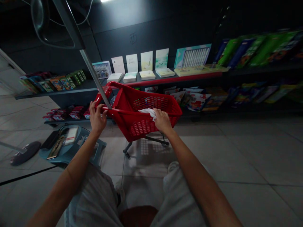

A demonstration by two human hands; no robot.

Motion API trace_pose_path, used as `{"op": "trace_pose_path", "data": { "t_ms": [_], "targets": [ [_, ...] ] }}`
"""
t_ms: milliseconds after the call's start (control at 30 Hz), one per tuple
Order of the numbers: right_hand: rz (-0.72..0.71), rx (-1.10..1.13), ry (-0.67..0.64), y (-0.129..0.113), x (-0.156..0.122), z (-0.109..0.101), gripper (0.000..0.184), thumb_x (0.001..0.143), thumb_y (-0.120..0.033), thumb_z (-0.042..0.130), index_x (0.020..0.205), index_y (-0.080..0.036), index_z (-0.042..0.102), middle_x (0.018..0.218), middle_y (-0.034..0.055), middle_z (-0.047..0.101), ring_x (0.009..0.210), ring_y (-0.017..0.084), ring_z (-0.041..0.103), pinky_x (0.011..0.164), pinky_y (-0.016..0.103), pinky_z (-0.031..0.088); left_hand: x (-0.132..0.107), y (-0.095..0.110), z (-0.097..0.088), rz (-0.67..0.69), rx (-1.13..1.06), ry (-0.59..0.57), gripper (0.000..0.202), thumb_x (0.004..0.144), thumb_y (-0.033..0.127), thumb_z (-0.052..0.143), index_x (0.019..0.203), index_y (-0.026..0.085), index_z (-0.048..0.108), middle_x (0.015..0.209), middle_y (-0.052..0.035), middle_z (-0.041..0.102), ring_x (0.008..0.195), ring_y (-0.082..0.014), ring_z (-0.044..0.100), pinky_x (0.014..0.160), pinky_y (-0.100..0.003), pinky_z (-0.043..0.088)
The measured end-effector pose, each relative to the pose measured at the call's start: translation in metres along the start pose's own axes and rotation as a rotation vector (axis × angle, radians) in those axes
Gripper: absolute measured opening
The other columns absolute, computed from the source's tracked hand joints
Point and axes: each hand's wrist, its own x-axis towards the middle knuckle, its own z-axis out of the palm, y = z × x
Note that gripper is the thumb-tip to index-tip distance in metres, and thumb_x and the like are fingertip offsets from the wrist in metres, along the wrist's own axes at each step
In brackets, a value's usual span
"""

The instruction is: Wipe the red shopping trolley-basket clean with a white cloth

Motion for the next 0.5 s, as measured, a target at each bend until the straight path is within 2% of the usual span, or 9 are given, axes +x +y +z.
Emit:
{"op": "trace_pose_path", "data": {
  "t_ms": [200, 367, 500],
  "targets": [
    [0.024, 0.006, -0.140, 0.003, 0.018, -0.008, 0.055, 0.092, -0.013, 0.050, 0.147, -0.014, 0.053, 0.136, 0.0176, 0.065, 0.122, 0.033, 0.061, 0.101, 0.046, 0.048, 0.005, -0.004, 0.007, -0.023, -0.027, -0.004, 0.037, 0.103, 0.046, 0.051, 0.130, 0.022, 0.061, 0.161, -0.0173, 0.041, 0.162, -0.0338, 0.021, 0.129, -0.056, 0.029],
    [-0.021, 0.052, -0.075, 0.000, 0.010, -0.005, 0.065, 0.087, -0.009, 0.050, 0.151, -0.016, 0.051, 0.136, 0.0159, 0.064, 0.124, 0.033, 0.059, 0.107, 0.049, 0.047, 0.008, -0.009, 0.008, -0.021, -0.065, 0.001, 0.043, 0.103, 0.052, 0.049, 0.134, 0.023, 0.060, 0.165, -0.0154, 0.038, 0.163, -0.0325, 0.018, 0.131, -0.058, 0.024],
    [-0.030, 0.073, -0.036, -0.002, 0.003, -0.003, 0.065, 0.085, -0.009, 0.050, 0.149, -0.018, 0.053, 0.139, 0.0154, 0.063, 0.124, 0.034, 0.060, 0.107, 0.050, 0.048, 0.003, -0.011, 0.008, -0.026, -0.121, -0.006, 0.052, 0.103, 0.052, 0.049, 0.148, 0.025, 0.052, 0.173, -0.0120, 0.026, 0.165, -0.0306, 0.012, 0.133, -0.056, 0.021]
  ]
}}
